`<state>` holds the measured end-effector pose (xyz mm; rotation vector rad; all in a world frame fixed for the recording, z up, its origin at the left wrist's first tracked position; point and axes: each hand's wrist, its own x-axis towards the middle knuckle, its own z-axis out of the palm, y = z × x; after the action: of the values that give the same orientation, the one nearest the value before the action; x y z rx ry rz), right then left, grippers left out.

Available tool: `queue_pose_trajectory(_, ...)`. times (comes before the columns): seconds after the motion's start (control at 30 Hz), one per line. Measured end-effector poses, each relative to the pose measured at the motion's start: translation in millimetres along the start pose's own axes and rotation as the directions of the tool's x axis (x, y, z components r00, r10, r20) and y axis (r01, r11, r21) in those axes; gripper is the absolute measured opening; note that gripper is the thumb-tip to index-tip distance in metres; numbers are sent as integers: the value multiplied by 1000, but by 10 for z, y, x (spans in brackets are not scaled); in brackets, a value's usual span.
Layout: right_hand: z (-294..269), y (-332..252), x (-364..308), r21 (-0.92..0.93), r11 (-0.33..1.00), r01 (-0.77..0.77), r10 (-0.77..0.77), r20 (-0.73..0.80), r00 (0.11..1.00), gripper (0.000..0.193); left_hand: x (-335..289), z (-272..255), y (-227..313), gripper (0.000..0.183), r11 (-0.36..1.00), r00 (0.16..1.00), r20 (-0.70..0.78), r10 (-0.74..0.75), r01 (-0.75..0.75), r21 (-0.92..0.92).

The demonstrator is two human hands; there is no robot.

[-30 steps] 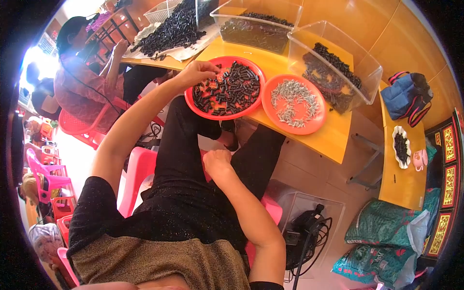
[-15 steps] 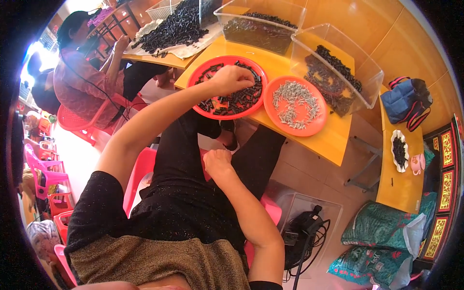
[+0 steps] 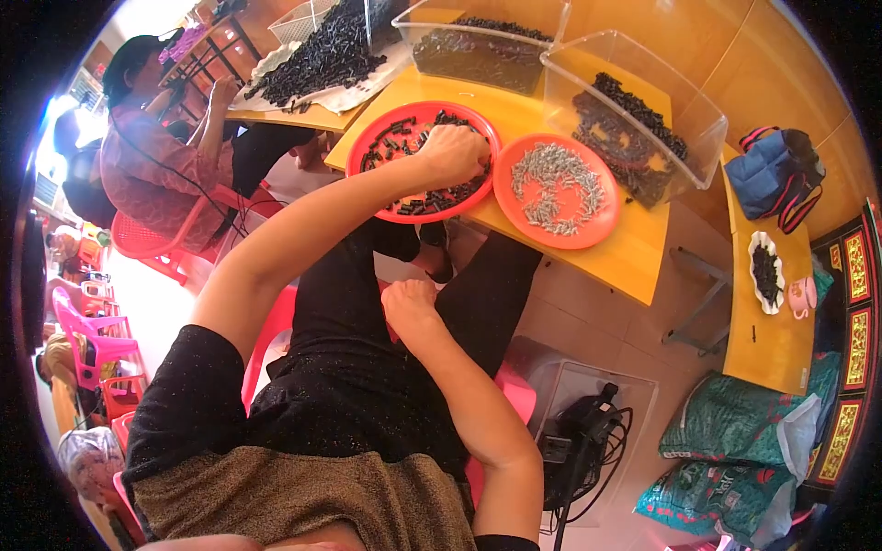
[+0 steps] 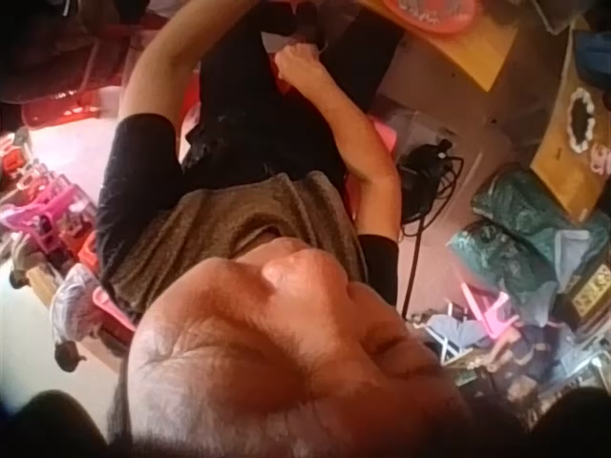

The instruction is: The person takes black plastic pieces and pins from containers on the table and assembles them together by hand.

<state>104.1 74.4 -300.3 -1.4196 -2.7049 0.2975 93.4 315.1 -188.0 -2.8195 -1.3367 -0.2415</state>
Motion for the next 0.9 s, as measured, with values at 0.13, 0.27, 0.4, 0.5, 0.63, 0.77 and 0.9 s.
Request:
queue_pose_trajectory(0.13, 7, -8, 8, -12, 1000, -8, 8, 11, 1000, 18, 35, -59, 90, 16, 998, 999, 14, 30, -31, 52)
queue_pose_trajectory(0.27, -29, -14, -3, -26, 999, 27, -27, -15, 1000, 18, 31, -84, 108, 19, 996, 999, 39, -3, -1, 88)
queue_pose_trajectory(0.4, 27, 19, -16, 51, 999, 13, -15, 29, 999, 47, 36, -65, 73, 20, 999, 998, 54, -24, 22, 48)
queue_pose_trajectory(0.5, 27, 29, -50, 30, 999, 31, -31, -28, 999, 45, -79, -124, -47, 20, 995, 996, 50, -76, 79, -63)
queue_pose_trajectory(0.63, -254, 27, 53, 1, 994, -108, 108, -11, 994, 36, -269, -357, -389, 23, 860, 977, -61, -203, 148, -489)
queue_pose_trajectory(0.77, -585, 210, 175, 213, 926, -311, 359, -246, 900, 26, -807, -534, -456, 21, 341, 916, 214, -339, 332, -879)
queue_pose_trajectory(0.9, -840, 208, 151, 317, 913, -254, 363, -354, 862, 26, -1078, -283, -654, 15, 359, 891, 241, -384, 385, -851)
